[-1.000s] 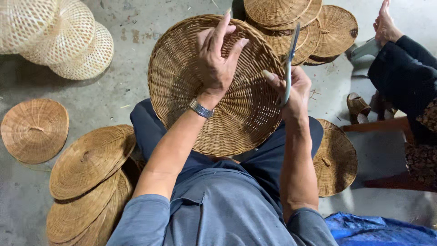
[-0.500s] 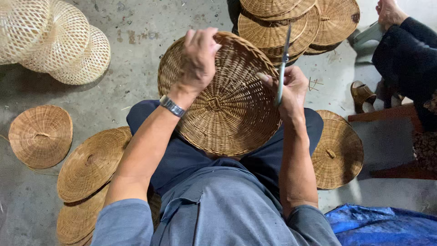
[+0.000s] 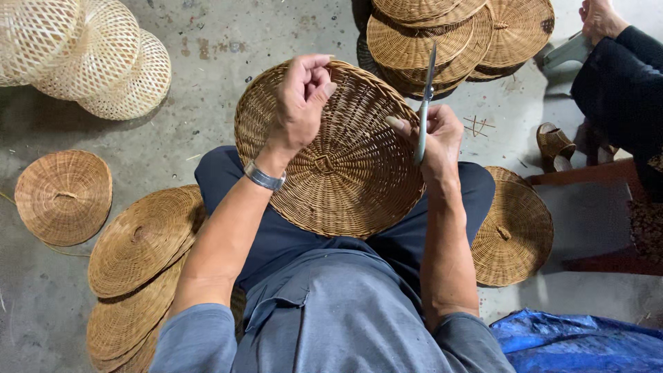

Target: The person sits on the floor and uses shears to trim excess woven strands from the center of round wicker baskets. They handle each basket individually, rotating it to access different areas, and place the trimmed baskets into a stack.

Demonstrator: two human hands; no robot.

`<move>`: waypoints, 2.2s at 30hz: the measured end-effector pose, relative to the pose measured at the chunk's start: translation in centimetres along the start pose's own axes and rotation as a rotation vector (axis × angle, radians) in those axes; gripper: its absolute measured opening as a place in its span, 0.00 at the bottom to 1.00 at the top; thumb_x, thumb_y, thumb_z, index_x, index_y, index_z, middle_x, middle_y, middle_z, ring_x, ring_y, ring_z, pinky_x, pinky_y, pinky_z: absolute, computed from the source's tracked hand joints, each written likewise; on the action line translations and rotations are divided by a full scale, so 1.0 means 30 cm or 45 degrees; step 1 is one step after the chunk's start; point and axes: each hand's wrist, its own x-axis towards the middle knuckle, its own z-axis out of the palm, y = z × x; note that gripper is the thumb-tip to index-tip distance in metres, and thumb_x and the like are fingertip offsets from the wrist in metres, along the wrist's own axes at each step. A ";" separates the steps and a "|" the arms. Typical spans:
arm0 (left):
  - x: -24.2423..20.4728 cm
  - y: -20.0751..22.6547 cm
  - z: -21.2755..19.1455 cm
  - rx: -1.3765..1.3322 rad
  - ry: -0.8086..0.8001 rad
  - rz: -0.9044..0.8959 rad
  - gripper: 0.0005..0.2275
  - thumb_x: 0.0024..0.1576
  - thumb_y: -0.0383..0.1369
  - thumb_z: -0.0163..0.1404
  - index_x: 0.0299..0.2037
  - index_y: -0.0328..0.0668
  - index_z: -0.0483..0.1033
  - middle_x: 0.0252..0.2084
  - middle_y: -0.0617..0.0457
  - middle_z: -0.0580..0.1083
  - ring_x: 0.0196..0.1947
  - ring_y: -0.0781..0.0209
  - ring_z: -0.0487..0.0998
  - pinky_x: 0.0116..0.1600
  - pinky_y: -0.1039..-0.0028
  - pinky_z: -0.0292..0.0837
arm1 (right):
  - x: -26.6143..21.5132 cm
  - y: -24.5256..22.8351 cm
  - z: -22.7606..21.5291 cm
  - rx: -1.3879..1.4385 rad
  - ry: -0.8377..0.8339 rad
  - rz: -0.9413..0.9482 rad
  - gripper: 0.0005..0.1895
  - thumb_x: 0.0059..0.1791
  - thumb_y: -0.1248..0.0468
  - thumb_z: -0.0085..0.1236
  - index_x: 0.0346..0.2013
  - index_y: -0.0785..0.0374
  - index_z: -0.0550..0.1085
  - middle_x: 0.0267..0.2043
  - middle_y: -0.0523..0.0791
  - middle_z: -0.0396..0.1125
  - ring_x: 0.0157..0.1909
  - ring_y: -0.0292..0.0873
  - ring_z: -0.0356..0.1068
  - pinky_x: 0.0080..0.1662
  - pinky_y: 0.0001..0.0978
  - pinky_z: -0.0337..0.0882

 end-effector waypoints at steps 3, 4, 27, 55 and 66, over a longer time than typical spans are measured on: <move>0.003 -0.022 -0.014 -0.385 0.012 -0.129 0.11 0.66 0.23 0.55 0.56 0.32 0.70 0.39 0.60 0.71 0.37 0.72 0.69 0.43 0.81 0.69 | -0.002 -0.001 0.005 0.041 -0.059 0.028 0.22 0.41 0.62 0.77 0.36 0.65 0.70 0.29 0.41 0.72 0.30 0.29 0.72 0.34 0.18 0.73; 0.002 -0.028 -0.017 -0.502 0.026 -0.155 0.11 0.66 0.24 0.55 0.55 0.31 0.71 0.40 0.60 0.72 0.38 0.72 0.70 0.45 0.82 0.70 | -0.001 0.001 0.007 0.008 -0.058 0.034 0.22 0.41 0.63 0.78 0.36 0.65 0.70 0.29 0.41 0.71 0.30 0.29 0.71 0.34 0.18 0.72; 0.084 0.106 -0.201 0.157 -0.559 -0.314 0.10 0.66 0.30 0.50 0.50 0.33 0.81 0.38 0.53 0.81 0.35 0.68 0.79 0.41 0.79 0.75 | 0.208 -0.007 -0.168 -0.357 -0.382 -0.413 0.20 0.47 0.66 0.75 0.42 0.64 0.68 0.36 0.43 0.71 0.36 0.33 0.71 0.37 0.24 0.75; -0.191 0.000 0.067 -0.914 0.581 -0.464 0.15 0.67 0.29 0.51 0.59 0.23 0.74 0.49 0.47 0.79 0.46 0.66 0.79 0.54 0.77 0.76 | -0.149 0.051 0.260 -0.992 -0.084 -0.618 0.19 0.45 0.60 0.69 0.42 0.67 0.71 0.29 0.49 0.67 0.31 0.50 0.68 0.35 0.45 0.67; -0.198 -0.029 0.077 -0.986 0.638 -0.505 0.14 0.67 0.27 0.51 0.59 0.23 0.74 0.49 0.48 0.79 0.46 0.66 0.79 0.54 0.76 0.76 | -0.137 0.068 0.268 -0.981 -0.092 -0.615 0.18 0.44 0.60 0.69 0.39 0.66 0.72 0.28 0.48 0.68 0.29 0.49 0.70 0.33 0.45 0.68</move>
